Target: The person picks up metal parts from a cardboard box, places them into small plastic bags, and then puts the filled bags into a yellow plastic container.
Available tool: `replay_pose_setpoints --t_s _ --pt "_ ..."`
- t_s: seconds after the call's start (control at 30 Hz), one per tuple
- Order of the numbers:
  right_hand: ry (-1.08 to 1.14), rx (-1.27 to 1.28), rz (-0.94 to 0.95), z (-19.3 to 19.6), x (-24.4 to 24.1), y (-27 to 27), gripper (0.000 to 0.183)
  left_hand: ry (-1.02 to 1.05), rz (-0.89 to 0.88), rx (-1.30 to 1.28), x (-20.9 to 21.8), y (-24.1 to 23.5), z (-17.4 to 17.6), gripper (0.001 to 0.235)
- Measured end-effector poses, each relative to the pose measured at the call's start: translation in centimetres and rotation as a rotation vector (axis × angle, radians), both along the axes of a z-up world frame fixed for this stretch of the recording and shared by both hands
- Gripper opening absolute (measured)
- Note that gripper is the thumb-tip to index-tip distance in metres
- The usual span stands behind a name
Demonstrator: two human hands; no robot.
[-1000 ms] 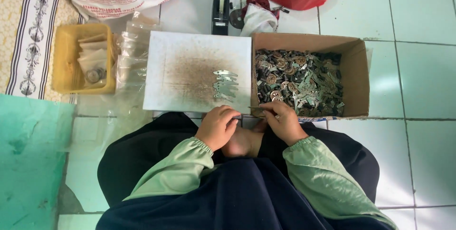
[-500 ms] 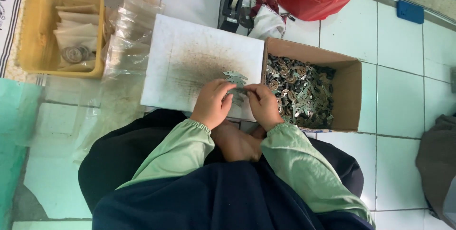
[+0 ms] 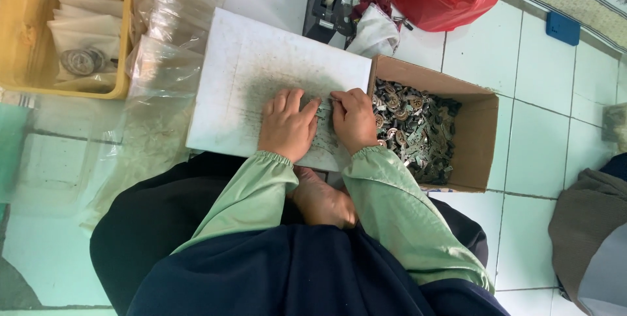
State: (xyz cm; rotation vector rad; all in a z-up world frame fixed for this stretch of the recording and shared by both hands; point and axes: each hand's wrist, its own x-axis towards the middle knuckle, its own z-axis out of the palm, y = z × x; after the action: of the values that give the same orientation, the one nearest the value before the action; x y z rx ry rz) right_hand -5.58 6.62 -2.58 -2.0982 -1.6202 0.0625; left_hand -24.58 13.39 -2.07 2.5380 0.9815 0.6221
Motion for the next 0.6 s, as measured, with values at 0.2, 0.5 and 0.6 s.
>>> replay_pose_setpoints --t_s 0.2,0.5,0.6 --pt "0.167 0.072 0.019 0.5 0.0 -2.2 0.025 -0.036 -0.023 0.102 -0.2 -0.8 0.5 0.029" --pt "0.036 -0.187 0.14 6.4 1.8 -14.7 0.021 0.045 -0.366 0.038 2.6 -10.2 3.0 0.026" --pt "-0.04 -0.332 0.051 4.9 5.2 -19.5 0.024 0.057 -0.478 0.044 5.2 -13.1 1.7 0.031"
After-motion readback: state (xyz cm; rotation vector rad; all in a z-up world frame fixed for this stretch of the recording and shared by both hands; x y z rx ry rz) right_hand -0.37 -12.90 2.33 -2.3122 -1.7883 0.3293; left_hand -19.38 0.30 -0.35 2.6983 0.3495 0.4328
